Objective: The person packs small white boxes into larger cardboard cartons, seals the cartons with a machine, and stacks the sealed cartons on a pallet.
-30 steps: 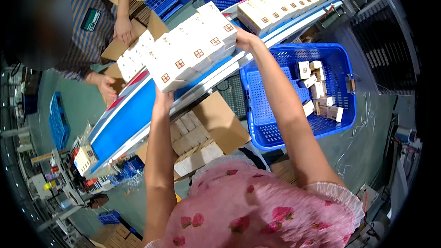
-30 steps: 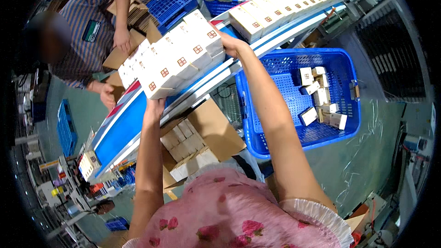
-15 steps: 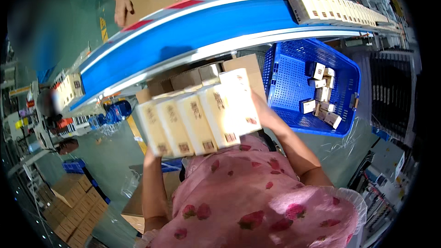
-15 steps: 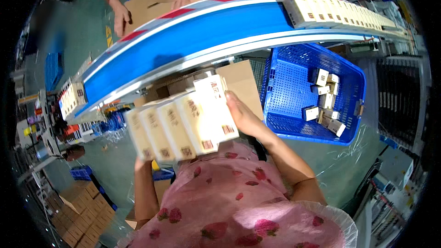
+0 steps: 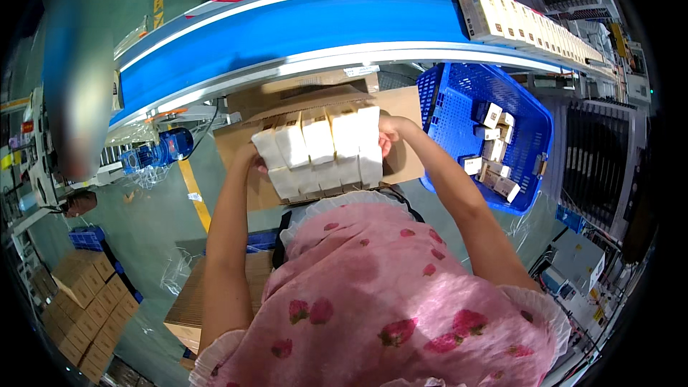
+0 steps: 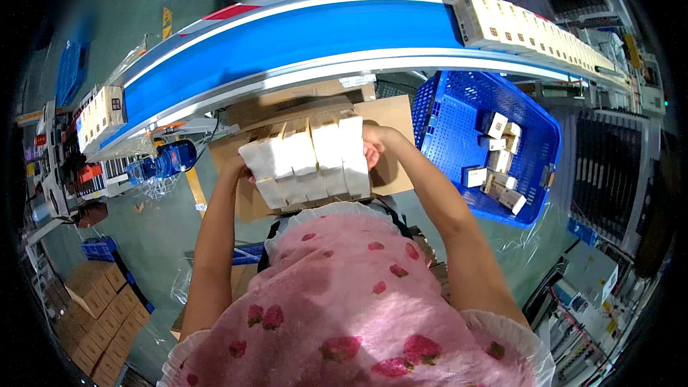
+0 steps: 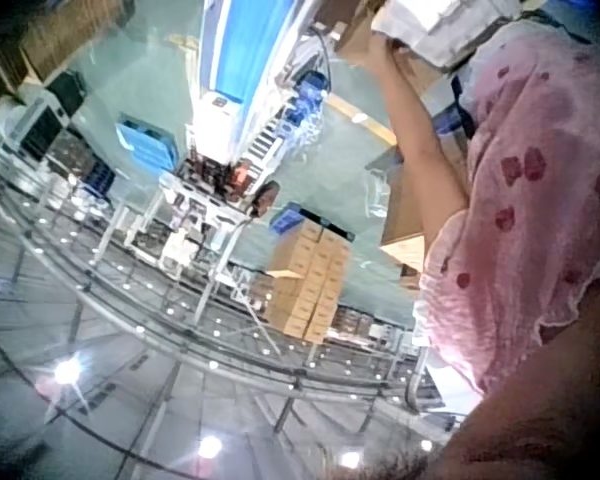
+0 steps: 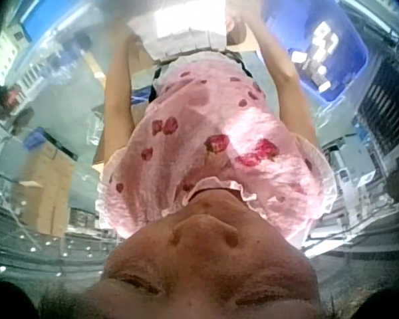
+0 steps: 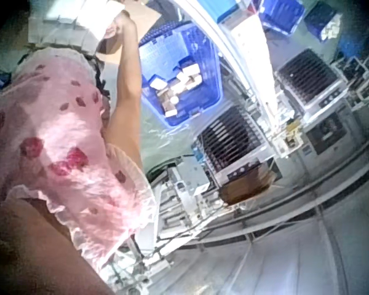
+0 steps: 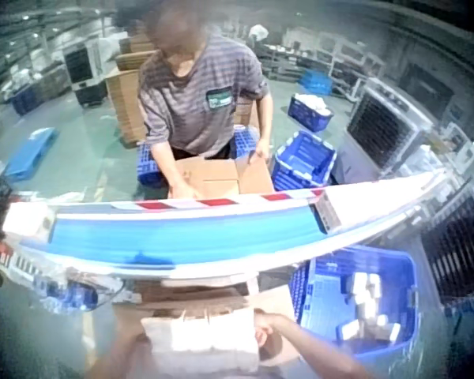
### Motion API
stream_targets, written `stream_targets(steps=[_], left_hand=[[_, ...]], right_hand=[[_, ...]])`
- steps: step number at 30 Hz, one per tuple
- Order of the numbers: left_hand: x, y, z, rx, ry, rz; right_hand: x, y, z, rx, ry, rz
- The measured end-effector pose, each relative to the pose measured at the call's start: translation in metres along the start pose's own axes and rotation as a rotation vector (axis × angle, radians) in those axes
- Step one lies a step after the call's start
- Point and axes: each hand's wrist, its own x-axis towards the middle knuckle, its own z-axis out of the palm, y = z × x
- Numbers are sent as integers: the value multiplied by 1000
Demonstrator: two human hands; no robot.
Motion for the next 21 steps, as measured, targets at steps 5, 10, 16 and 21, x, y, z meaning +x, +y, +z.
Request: stream_targets(steps=[5,10,16,21], left_hand=[[-4,5,0,112,20,12],[-92,10,57,547,827,1143],[-22,21,76,1197,552,1180],[-21,32,55,1069,390,1047]], right_hand=[[28,25,-25,172,224,-242],[-56,19,48,-564,1279,-912],[16,-6,41,-1470,894,-838],[-25,-16,46,-821,691,-861]])
